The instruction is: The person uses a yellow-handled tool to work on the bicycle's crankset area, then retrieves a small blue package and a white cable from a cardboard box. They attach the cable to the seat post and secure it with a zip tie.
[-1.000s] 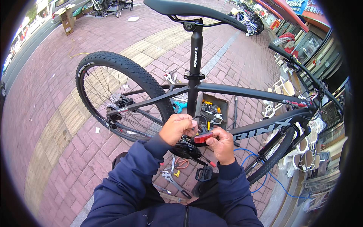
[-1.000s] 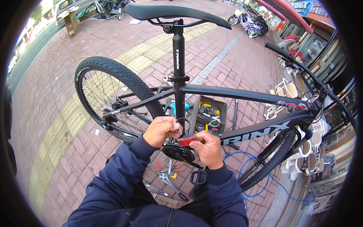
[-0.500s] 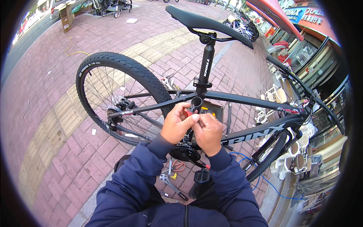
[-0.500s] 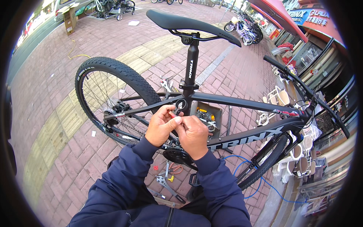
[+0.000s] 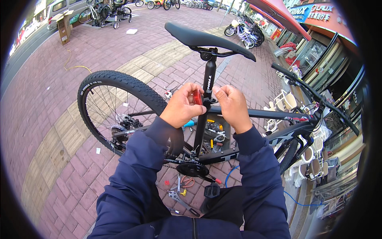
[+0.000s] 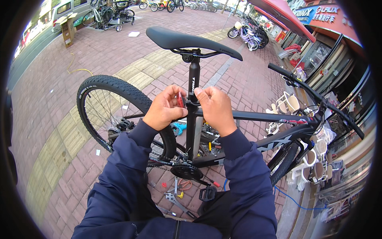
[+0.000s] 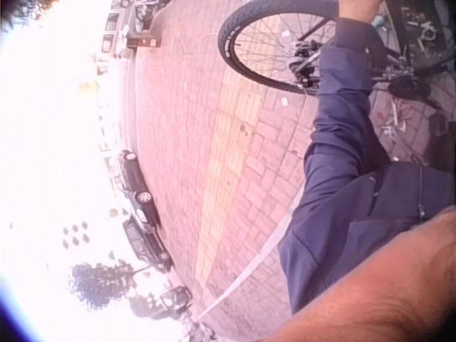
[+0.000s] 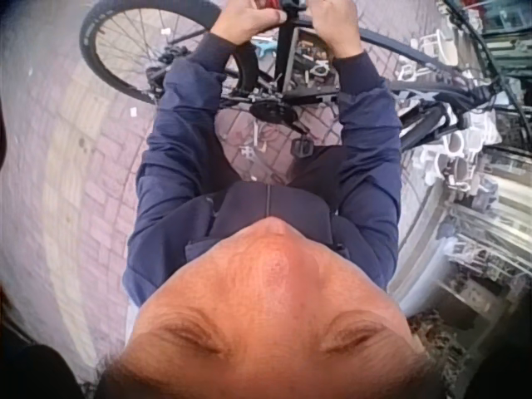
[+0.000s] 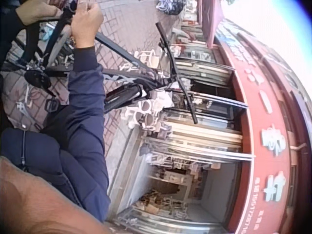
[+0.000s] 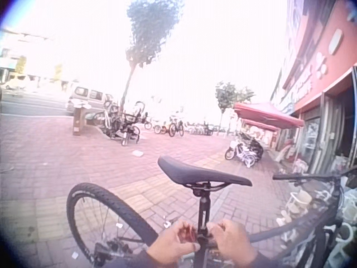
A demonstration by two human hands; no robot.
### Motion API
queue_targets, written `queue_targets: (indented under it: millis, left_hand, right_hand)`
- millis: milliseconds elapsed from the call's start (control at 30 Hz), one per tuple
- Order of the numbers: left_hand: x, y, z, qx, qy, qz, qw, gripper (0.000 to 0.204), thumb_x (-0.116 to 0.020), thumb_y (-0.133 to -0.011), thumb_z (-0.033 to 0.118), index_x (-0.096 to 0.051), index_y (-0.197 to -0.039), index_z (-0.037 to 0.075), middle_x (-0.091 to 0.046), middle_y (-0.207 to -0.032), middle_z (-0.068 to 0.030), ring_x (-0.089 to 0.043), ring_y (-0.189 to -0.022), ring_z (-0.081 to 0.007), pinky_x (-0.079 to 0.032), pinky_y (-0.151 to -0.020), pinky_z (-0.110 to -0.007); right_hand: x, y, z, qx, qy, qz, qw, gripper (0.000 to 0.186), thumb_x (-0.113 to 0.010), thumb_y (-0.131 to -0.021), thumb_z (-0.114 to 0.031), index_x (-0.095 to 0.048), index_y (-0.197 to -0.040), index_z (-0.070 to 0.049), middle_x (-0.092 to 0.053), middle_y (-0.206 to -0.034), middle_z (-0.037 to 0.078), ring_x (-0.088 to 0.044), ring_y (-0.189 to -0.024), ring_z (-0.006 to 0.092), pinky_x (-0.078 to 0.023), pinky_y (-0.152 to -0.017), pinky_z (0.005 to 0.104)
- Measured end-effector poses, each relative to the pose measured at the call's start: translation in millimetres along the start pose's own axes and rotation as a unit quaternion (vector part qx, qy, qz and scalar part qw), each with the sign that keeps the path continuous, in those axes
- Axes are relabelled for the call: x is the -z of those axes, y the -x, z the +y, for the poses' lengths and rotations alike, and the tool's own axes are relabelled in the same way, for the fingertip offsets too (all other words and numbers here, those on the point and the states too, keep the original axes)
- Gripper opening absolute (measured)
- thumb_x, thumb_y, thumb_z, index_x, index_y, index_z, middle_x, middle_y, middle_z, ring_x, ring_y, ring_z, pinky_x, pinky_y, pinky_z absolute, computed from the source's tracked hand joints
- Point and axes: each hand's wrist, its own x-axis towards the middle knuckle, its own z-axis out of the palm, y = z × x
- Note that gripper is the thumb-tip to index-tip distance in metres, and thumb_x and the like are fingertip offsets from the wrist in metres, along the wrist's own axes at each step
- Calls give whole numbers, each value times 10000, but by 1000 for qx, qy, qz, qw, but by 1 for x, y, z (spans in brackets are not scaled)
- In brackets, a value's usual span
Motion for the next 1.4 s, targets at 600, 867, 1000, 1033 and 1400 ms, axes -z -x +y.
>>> queue_targets:
  millis: [600,867,1000,1033,1400]
  left_hand:
    - [21,-49,-7,23,140,84,986,287,-651,-941,155,-588,-1173,-3,-635,-961,-47,-607,-788,-110,-470,-606,-240]
    - [17,-29,-10,-29,141,73,987,304,-580,-992,150,-616,-1234,-31,-662,-1216,-111,-642,-1069,-180,-519,-917,-345]
    - [-29,-7,-16,-193,-259,64,944,357,-637,-883,22,-666,-1238,7,-577,-1353,-152,-622,-1133,-265,-460,-1012,-338]
    - [-42,-3,-19,-262,-367,65,890,365,-658,-865,22,-676,-1229,18,-574,-1350,-173,-621,-1133,-286,-452,-1023,-335]
    - [-58,52,-57,164,193,9,967,470,-574,-1026,337,-616,-1233,-83,-711,-1079,-157,-719,-955,-229,-601,-850,-347]
  right_hand:
    - [4,-44,19,-147,-272,-43,950,405,-537,-1041,-380,-646,-1061,9,-379,-615,-88,-303,-461,15,-219,-410,217]
    - [-6,-16,25,-92,-223,-43,969,286,-580,-1009,-203,-673,-1083,58,-641,-811,7,-573,-756,87,-466,-677,249]
    - [11,-5,38,-157,-405,58,899,242,-482,-1025,-135,-588,-1189,7,-539,-767,-16,-459,-541,52,-364,-461,215]
    - [16,-3,40,-161,-401,75,899,242,-478,-1020,-124,-586,-1187,13,-549,-771,-11,-476,-550,59,-387,-470,222]
    - [16,89,26,157,110,-43,981,172,-784,-788,-159,-632,-811,-80,-662,-762,109,-666,-676,288,-508,-568,382]
